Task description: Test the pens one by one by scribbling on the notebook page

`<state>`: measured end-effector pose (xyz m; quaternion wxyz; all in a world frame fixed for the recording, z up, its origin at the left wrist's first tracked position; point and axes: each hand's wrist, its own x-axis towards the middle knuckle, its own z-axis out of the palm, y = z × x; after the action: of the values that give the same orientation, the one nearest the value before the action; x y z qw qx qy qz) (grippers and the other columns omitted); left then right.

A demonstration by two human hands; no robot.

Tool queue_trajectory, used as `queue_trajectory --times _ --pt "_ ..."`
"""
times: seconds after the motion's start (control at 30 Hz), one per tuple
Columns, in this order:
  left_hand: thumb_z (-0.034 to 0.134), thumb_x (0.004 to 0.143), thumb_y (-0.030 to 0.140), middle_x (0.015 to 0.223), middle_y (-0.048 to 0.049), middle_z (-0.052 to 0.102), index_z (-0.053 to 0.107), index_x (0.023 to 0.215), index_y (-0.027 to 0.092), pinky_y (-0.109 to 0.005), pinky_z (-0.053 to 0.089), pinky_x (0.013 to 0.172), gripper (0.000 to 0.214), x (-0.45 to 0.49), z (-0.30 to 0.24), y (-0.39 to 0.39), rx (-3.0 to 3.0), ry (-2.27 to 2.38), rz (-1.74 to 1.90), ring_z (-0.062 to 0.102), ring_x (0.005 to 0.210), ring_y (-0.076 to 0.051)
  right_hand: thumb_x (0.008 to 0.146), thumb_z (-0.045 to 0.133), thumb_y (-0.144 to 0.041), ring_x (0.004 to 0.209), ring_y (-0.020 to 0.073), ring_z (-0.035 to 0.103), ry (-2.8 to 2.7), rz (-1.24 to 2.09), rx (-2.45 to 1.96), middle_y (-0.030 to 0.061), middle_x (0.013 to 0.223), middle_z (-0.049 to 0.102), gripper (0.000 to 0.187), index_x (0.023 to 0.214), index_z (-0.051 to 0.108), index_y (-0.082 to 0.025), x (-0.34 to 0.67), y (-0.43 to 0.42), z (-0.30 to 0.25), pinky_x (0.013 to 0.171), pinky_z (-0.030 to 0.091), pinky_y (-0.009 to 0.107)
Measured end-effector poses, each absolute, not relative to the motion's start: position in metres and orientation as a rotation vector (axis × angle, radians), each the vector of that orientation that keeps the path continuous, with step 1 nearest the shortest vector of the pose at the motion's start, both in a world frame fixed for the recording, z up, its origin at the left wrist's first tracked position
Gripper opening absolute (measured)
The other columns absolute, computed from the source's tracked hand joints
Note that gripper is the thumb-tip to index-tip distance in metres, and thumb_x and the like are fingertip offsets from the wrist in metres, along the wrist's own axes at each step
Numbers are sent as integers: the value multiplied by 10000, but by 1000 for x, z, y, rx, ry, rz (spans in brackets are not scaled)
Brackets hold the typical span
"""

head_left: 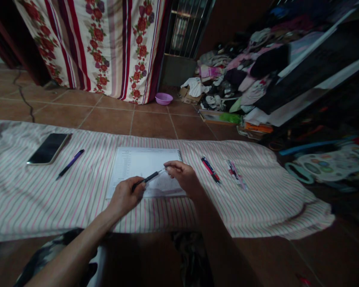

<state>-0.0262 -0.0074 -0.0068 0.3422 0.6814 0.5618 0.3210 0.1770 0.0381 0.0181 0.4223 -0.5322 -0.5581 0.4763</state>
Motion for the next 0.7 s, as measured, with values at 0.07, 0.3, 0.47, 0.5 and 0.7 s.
queue_trajectory --times 0.07,0.3,0.47,0.5,0.7 --pt "455 820 356 653 -48 641 665 844 155 -271 404 571 291 -26 -6 -7 1778 1452 834 569 597 -175 658 617 -285 547 99 492 -1414 1194 -1324 -28 585 570 197 813 677 -179 177 38 17 544 407 236" --pt "467 814 358 645 -44 635 668 837 168 -274 402 579 277 -27 -8 -6 1752 1445 854 564 594 -175 651 620 -282 531 96 488 -1427 1196 -1323 -28 567 568 186 794 679 -179 175 37 20 528 406 232" --pt "489 796 353 630 -40 632 675 840 170 -265 399 554 265 -27 -9 -6 1732 1435 890 557 576 -169 642 628 -295 534 96 498 -1440 1210 -1312 -20 598 597 182 777 679 -185 173 36 22 529 416 234" --pt "493 792 348 638 -43 639 679 843 170 -267 402 559 262 -27 -9 -6 1731 1437 895 561 581 -171 641 629 -296 532 96 498 -1442 1210 -1310 -20 599 599 182 776 679 -185 173 36 21 528 416 233" --pt "493 793 338 679 -53 660 682 851 174 -283 411 596 257 -27 -5 -7 1745 1451 874 582 624 -188 637 630 -293 515 91 487 -1447 1224 -1287 -28 574 576 176 768 678 -185 171 36 19 512 413 228"
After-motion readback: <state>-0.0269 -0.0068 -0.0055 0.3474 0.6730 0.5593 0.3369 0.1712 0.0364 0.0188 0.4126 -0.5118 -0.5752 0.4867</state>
